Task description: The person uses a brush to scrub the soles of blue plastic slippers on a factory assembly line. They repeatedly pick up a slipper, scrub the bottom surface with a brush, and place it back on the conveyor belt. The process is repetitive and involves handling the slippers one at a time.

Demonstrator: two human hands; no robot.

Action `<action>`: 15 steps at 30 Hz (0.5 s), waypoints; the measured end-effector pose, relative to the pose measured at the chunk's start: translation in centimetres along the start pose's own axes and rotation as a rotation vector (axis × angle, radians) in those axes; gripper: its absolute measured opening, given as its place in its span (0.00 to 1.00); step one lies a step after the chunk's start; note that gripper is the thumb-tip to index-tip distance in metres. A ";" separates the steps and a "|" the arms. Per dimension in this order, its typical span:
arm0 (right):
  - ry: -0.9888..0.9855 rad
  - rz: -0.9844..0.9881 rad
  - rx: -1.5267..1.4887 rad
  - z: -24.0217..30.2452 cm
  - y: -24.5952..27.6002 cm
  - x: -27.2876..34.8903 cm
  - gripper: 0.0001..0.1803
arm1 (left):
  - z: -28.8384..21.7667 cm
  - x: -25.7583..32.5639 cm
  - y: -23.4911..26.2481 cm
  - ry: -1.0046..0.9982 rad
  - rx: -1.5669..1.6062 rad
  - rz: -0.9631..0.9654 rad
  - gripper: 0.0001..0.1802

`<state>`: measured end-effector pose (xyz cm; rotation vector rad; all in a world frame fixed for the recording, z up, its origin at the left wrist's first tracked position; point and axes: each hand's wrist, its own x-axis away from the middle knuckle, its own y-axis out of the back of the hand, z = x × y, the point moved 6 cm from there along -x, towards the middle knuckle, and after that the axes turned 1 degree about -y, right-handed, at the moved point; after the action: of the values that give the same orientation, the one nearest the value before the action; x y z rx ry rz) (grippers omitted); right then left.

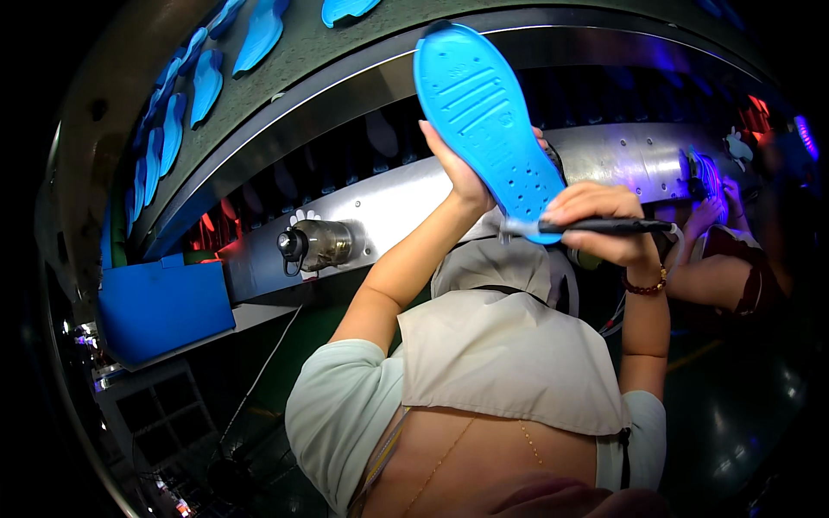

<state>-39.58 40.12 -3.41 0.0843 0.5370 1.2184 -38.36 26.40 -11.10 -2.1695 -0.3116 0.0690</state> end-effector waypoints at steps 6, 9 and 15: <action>-0.019 -0.096 0.179 0.3 0.1 0.8 0.11 | -2.2 -1.2 0.1 -0.196 0.107 0.156 0.58; -0.037 -0.119 -0.027 -0.2 0.4 1.3 0.11 | -3.2 -1.3 0.2 -0.222 0.067 0.128 0.58; -0.032 -0.095 0.104 -0.4 0.4 1.4 0.12 | -3.9 -1.9 0.0 -0.256 0.014 0.177 0.58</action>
<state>-39.77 41.41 -4.13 0.1639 0.5705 1.0946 -39.51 22.82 -8.98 -2.1712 -0.2617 0.4493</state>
